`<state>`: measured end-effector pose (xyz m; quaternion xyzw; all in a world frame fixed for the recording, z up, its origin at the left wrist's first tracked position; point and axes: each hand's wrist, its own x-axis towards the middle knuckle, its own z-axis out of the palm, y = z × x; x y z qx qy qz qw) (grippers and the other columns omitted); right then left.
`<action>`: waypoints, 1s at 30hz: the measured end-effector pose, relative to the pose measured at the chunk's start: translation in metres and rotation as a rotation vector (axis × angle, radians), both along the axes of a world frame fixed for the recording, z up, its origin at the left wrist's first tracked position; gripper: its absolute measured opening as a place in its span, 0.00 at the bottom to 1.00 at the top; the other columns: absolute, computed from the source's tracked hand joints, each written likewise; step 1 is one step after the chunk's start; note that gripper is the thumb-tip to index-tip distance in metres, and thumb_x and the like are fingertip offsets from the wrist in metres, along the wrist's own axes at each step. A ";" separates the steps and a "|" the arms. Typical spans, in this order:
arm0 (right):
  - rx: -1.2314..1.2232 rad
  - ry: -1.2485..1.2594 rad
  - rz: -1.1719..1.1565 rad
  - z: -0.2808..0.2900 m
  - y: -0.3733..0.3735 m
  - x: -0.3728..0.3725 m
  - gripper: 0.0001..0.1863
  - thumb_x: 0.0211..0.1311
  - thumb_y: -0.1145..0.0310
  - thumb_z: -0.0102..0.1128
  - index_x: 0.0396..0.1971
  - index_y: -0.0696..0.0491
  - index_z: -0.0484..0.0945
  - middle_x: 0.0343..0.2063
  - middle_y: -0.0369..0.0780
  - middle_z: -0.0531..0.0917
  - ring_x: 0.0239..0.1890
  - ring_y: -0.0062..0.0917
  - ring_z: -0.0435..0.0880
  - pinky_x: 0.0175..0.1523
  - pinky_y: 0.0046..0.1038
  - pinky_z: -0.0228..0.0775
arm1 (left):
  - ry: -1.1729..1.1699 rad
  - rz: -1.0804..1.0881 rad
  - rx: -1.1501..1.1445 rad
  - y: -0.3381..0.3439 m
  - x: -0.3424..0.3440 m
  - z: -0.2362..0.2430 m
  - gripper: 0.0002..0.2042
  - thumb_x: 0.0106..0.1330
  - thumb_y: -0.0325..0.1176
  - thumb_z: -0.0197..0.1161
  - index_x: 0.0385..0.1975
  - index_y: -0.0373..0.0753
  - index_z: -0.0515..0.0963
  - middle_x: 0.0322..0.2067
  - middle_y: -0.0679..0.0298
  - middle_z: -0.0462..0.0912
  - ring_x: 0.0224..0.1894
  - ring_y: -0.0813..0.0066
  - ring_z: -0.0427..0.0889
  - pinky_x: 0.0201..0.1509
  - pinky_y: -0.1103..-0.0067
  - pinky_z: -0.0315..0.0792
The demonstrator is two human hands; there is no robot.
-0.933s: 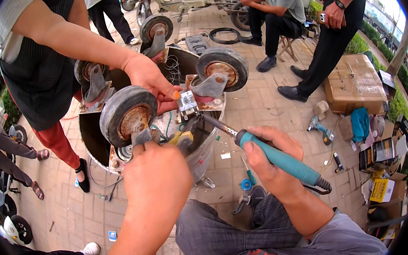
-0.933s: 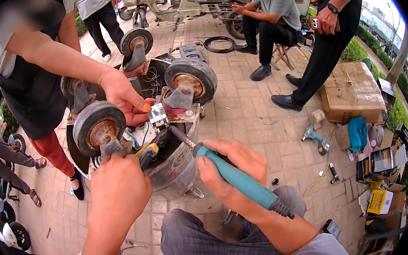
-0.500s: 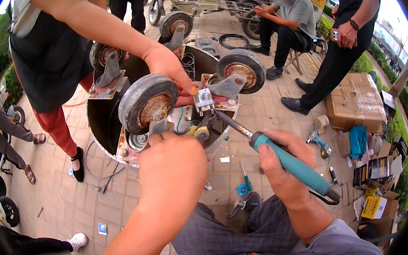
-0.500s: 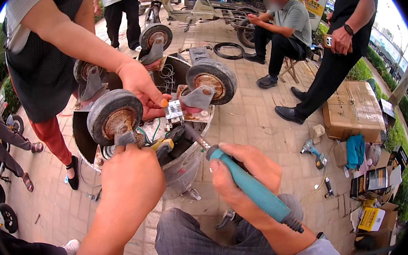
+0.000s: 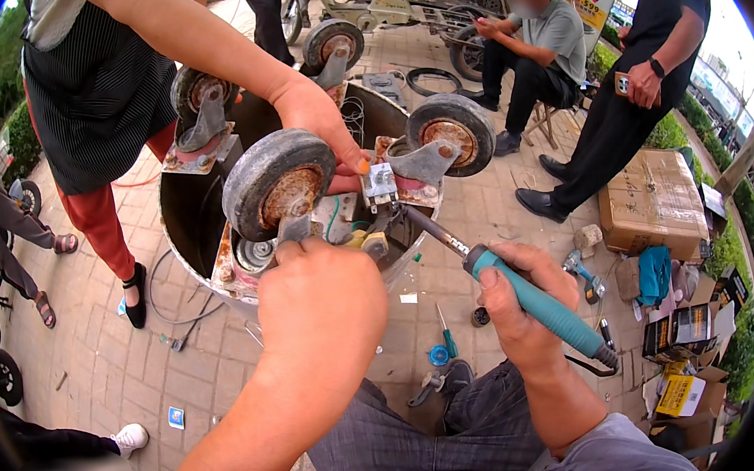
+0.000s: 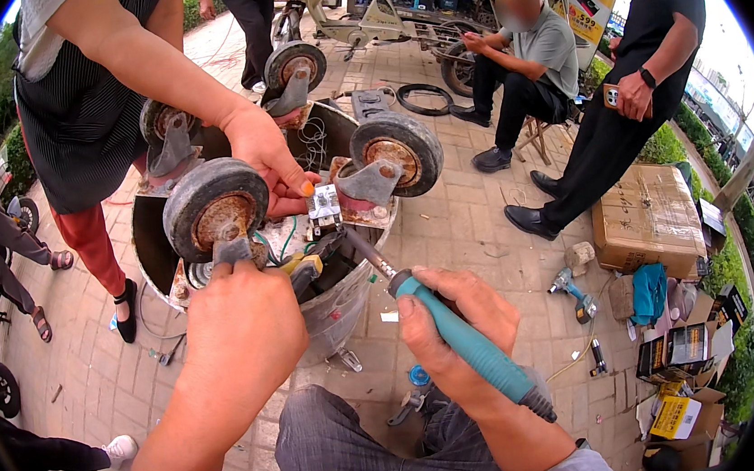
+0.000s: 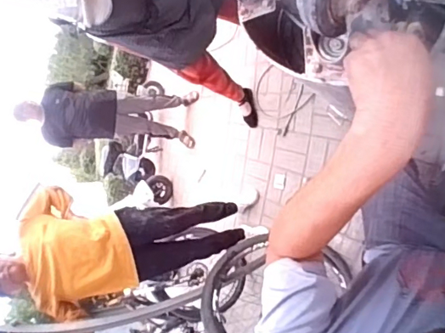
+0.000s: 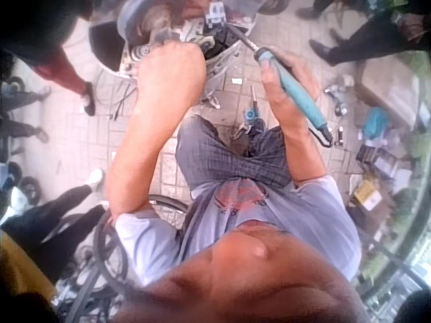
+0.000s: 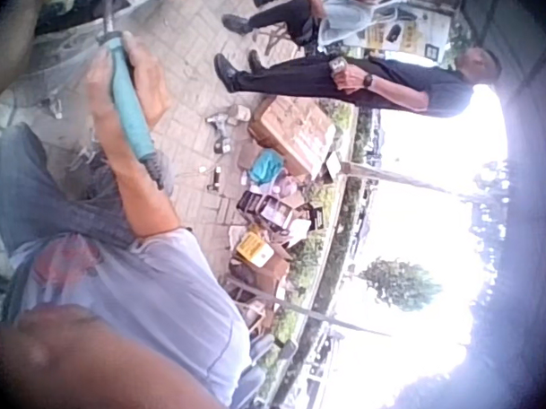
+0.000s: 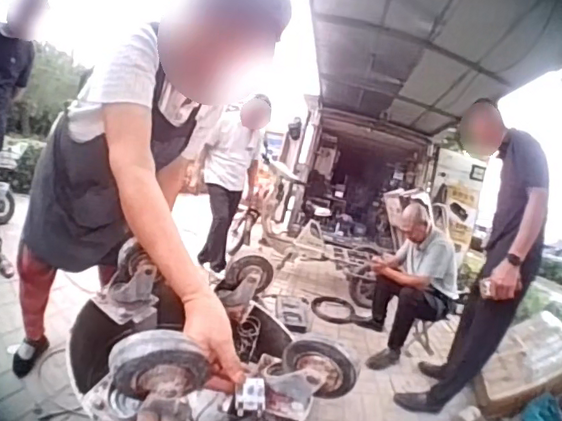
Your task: The person uses a soldering iron and pliers to solder wires on a small electronic component held by another person. The person repeatedly applies solder to the component's terminals while the other person holds it steady.
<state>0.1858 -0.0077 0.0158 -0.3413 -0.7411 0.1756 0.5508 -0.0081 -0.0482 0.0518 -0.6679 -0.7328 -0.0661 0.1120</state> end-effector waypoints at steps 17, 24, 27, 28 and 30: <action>0.062 -0.024 0.029 -0.007 0.004 0.004 0.15 0.51 0.76 0.69 0.39 0.63 0.79 0.27 0.45 0.84 0.25 0.26 0.82 0.31 0.25 0.74 | -0.003 -0.019 0.018 -0.001 -0.001 0.000 0.08 0.54 0.30 0.59 0.22 0.33 0.83 0.26 0.53 0.81 0.32 0.61 0.82 0.28 0.73 0.78; 0.028 0.009 0.011 -0.009 0.002 0.005 0.14 0.50 0.76 0.68 0.37 0.63 0.79 0.27 0.45 0.84 0.24 0.27 0.82 0.31 0.25 0.74 | -0.004 -0.013 0.022 0.001 -0.001 -0.002 0.08 0.54 0.30 0.59 0.22 0.33 0.83 0.26 0.53 0.81 0.32 0.61 0.82 0.27 0.72 0.78; 0.026 0.024 0.010 -0.010 0.002 0.005 0.14 0.50 0.76 0.68 0.37 0.63 0.79 0.27 0.45 0.84 0.24 0.26 0.81 0.31 0.24 0.74 | -0.012 -0.010 0.033 0.000 -0.001 -0.001 0.08 0.54 0.30 0.59 0.22 0.33 0.83 0.26 0.53 0.81 0.32 0.61 0.82 0.28 0.72 0.79; 0.016 0.048 0.012 -0.011 0.002 0.006 0.14 0.50 0.76 0.68 0.37 0.63 0.79 0.26 0.45 0.83 0.24 0.26 0.81 0.31 0.24 0.73 | -0.014 -0.006 0.023 0.000 0.000 -0.001 0.08 0.54 0.31 0.60 0.22 0.33 0.83 0.27 0.53 0.82 0.33 0.61 0.82 0.28 0.72 0.79; 0.000 0.081 0.019 -0.013 0.002 0.007 0.14 0.51 0.75 0.68 0.38 0.63 0.79 0.26 0.44 0.83 0.24 0.25 0.81 0.30 0.24 0.73 | -0.017 0.006 0.002 0.000 0.001 0.001 0.09 0.54 0.33 0.63 0.23 0.33 0.83 0.27 0.53 0.82 0.34 0.61 0.82 0.29 0.72 0.79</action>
